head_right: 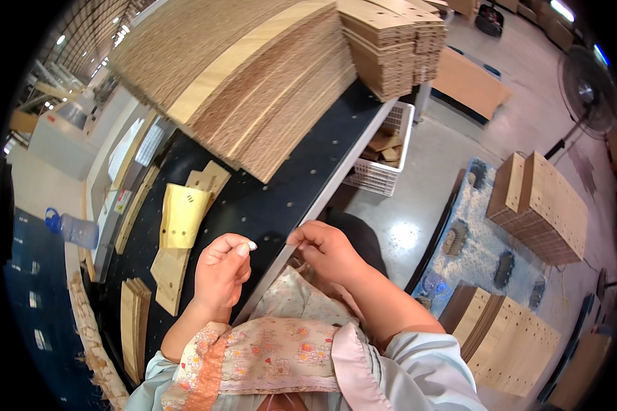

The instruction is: The person handles rectangular wooden boards with pre-drilled holes, stacking them on a workbench. They peel adhesive labels from a yellow sheet and apply them to the boards. The person also uses a small tool to clean or deburr the holes in the wood.

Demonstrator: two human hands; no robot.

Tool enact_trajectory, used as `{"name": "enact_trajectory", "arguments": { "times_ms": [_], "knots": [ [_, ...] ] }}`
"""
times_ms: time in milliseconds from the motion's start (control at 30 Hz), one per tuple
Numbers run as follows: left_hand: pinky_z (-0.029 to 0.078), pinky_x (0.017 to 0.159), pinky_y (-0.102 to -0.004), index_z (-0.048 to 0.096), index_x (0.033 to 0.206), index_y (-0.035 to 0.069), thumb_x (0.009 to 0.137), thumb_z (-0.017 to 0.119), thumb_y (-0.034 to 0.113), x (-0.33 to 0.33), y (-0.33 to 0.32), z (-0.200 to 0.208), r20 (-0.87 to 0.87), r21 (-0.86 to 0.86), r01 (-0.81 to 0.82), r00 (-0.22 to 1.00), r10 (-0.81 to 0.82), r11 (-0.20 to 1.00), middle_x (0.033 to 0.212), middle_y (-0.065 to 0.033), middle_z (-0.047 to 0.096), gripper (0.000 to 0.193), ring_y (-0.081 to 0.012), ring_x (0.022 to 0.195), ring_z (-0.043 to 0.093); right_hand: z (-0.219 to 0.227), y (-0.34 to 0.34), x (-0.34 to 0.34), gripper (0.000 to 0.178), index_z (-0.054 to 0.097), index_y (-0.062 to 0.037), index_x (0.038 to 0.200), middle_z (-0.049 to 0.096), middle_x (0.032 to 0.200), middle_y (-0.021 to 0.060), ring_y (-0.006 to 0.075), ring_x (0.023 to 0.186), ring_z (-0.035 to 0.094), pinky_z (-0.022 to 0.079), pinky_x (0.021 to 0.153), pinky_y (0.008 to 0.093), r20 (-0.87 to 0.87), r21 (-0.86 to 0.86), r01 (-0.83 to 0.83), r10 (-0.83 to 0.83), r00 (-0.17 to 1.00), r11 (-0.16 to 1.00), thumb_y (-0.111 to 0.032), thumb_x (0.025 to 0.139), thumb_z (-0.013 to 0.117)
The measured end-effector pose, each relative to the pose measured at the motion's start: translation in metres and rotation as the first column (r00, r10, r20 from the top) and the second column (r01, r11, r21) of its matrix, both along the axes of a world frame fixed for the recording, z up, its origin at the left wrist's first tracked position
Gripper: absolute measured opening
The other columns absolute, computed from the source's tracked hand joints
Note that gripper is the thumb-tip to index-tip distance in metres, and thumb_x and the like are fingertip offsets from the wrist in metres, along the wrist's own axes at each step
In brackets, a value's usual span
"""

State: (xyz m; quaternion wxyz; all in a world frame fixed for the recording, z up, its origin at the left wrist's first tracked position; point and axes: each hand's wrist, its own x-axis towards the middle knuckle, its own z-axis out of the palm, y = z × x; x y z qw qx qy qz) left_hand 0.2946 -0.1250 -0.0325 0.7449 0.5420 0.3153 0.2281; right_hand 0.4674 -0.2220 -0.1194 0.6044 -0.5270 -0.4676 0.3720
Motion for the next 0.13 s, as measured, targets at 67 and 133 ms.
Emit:
{"name": "enact_trajectory", "arguments": {
  "times_ms": [67,133],
  "knots": [
    [0.022,0.041,-0.0196,0.06,0.091,0.001,0.09,0.058,0.01,0.02,-0.007,-0.001,-0.035,0.023,0.029,0.999,-0.028,0.999,0.057,0.0045,0.042,0.008,-0.0029,0.044,0.03,0.015,-0.011,0.007,0.015,0.061,0.0026,0.099,0.062,0.091,0.0047,0.0101,0.085,0.059,0.047,0.075,0.023,-0.291,-0.01,-0.061,0.055,0.955,0.998,0.005,0.085,0.054],
    [0.022,0.041,-0.0192,0.06,0.092,0.002,0.09,0.059,0.011,0.038,-0.013,0.0,-0.059,0.069,0.074,0.996,-0.07,0.995,0.057,0.0045,0.042,0.009,-0.0027,0.044,0.029,0.027,-0.021,0.016,0.015,0.061,0.002,0.103,0.064,0.093,0.0055,0.0106,0.085,0.059,0.049,0.078,0.0241,-0.315,0.06,-0.035,0.052,0.948,0.998,0.0,0.089,0.055]
  ]
}}
